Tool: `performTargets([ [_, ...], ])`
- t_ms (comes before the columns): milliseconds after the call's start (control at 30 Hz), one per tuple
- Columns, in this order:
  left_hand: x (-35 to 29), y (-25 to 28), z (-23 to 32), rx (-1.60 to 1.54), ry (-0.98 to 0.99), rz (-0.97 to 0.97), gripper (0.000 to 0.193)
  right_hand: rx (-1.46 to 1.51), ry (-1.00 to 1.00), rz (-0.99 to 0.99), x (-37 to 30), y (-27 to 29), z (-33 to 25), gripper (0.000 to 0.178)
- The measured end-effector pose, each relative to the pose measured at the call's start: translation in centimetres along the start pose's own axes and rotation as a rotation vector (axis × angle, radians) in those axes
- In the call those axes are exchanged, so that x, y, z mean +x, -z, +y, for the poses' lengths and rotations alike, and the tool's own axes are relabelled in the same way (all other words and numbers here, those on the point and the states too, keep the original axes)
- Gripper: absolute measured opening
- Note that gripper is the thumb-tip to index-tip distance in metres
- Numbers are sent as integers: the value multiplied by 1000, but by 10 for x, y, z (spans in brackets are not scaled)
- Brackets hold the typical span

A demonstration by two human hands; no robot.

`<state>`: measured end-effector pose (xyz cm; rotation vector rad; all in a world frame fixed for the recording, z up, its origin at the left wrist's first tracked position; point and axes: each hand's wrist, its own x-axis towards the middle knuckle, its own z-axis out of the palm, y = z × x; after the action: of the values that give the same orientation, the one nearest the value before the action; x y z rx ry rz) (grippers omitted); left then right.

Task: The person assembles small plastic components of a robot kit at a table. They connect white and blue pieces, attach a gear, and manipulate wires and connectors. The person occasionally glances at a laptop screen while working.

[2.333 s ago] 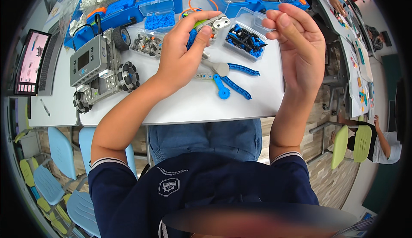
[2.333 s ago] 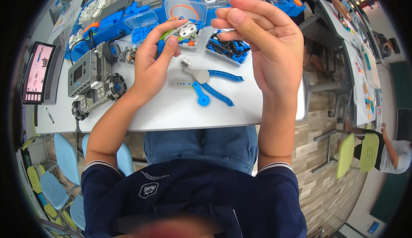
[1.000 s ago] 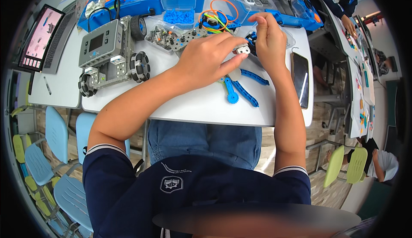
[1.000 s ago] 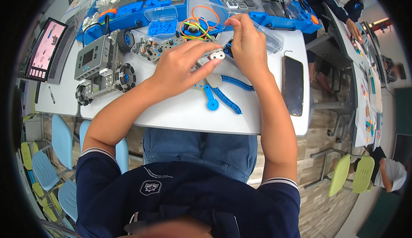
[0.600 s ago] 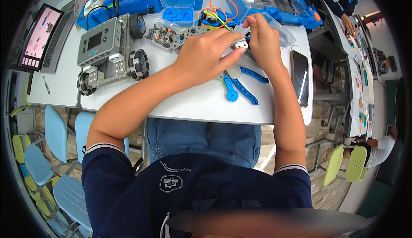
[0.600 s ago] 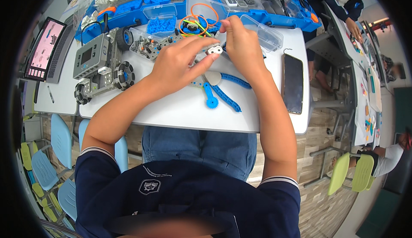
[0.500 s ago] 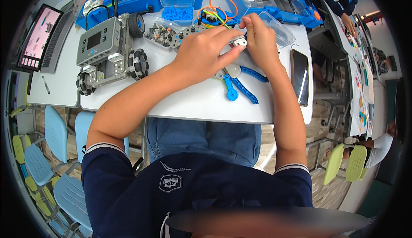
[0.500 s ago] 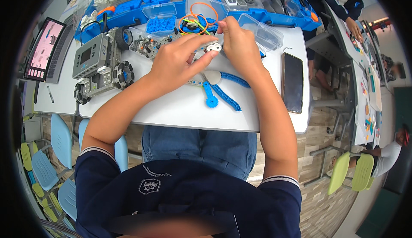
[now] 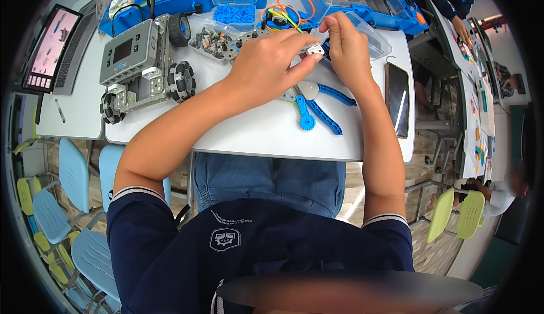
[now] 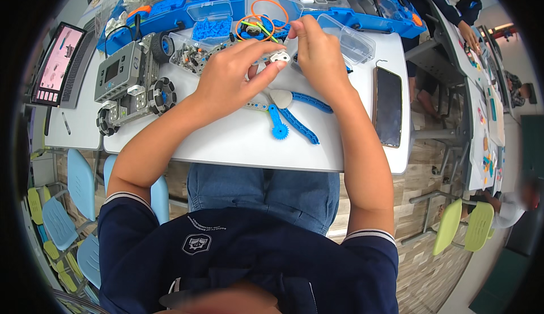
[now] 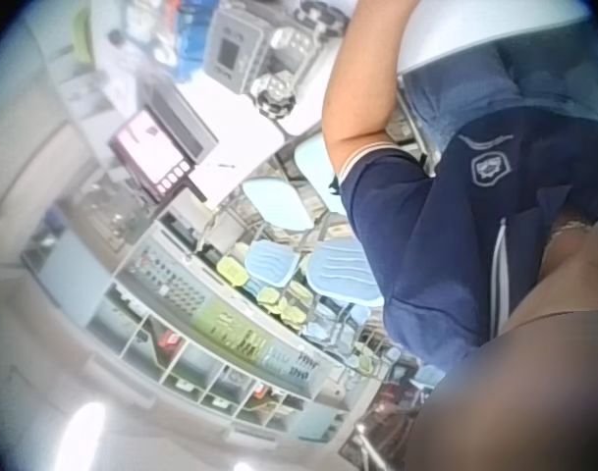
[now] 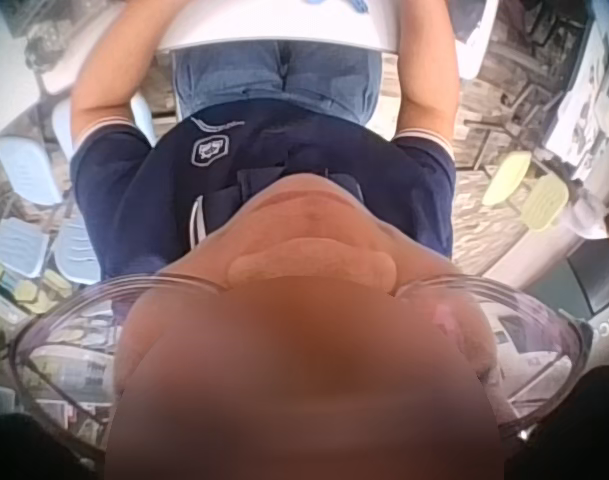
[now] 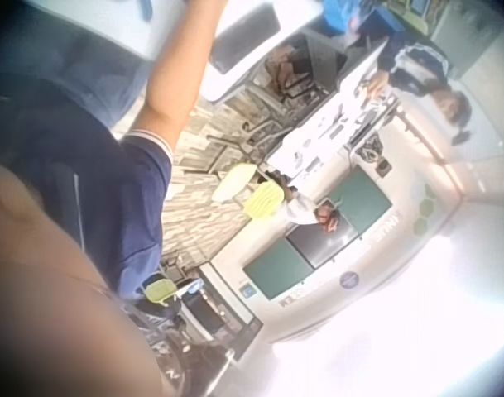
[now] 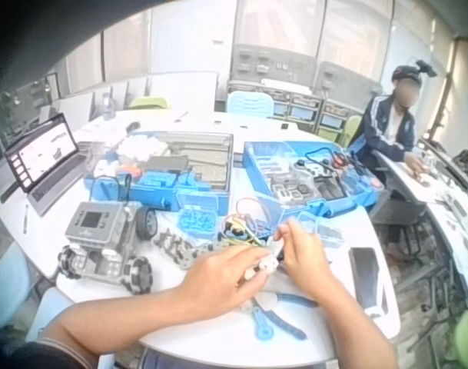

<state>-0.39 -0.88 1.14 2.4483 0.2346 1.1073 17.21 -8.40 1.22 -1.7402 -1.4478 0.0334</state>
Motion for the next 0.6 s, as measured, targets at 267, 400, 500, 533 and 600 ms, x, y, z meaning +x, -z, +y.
performTargets([
  [267,1,1,1,-74,104,-28,26,23,50,64,3,3,-1,24],
  [400,0,1,1,-78,122,-44,27,30,36,82,2,5,1,29],
  [500,0,1,1,-81,129,-43,29,225,-30,74,6,4,0,31],
  [533,0,1,0,-92,134,-36,29,316,-66,66,7,4,-1,31],
  [600,0,0,0,-86,136,-40,29,679,-261,-44,6,10,-3,33],
])
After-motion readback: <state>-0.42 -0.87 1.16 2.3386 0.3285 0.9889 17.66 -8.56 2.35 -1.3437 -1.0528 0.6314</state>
